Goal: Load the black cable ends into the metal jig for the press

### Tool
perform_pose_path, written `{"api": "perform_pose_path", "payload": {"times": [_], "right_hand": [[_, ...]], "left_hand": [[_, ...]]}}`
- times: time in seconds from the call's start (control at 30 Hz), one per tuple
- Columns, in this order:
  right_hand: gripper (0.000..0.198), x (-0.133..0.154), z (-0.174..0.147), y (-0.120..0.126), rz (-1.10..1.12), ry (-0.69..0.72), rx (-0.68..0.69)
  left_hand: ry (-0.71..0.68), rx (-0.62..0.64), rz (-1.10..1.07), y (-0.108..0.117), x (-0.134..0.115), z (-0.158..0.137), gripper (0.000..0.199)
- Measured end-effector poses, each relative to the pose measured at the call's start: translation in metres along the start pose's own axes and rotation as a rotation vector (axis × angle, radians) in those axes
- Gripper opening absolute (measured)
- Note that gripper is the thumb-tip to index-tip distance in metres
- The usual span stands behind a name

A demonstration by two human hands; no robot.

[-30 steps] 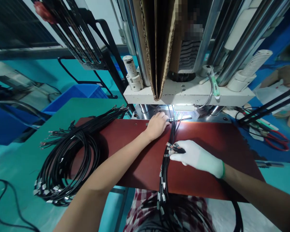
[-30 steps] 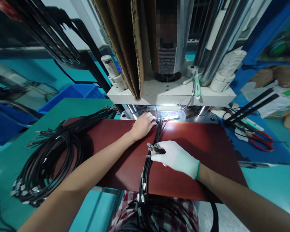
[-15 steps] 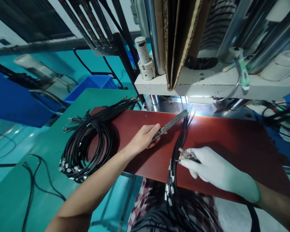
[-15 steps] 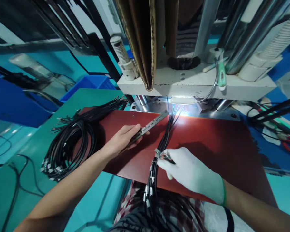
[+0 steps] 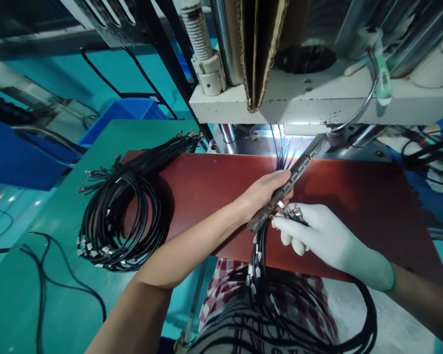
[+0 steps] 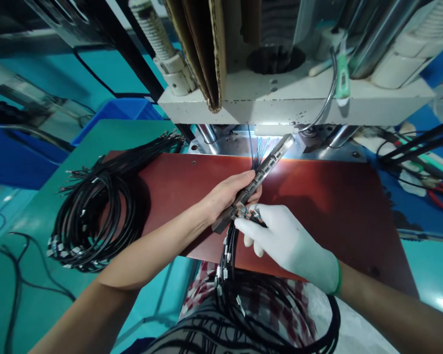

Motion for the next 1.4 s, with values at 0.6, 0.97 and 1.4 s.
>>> {"api": "perform_pose_path", "payload": {"times": [0.6, 0.97, 1.4], "right_hand": [[0.037, -0.016, 0.02, -0.015, 0.213, -0.081, 0.046], [0.015, -0.002, -0.007, 0.011, -0.167, 0.162, -0.245], [0.03, 0.004, -0.008, 0.012, -0.2, 0.137, -0.309]], "left_hand": [[-0.221, -0.173, 0.102, 0.01, 0.005, -0.01, 0.032], [-0.209, -0.033, 0.026, 0.002, 0.004, -0.011, 0.033], [-0.18, 0.042, 0.015, -0.001, 0.009, -0.013, 0.036]]}}
Point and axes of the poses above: each hand's wrist, its own z-axis towards the middle knuckle, its own y-axis out of the back of the hand, x = y × z, the point moved 6 cm from there along z, towards the middle knuckle, and after that the axes turned 10 degrees about x, right-handed, at the moved point
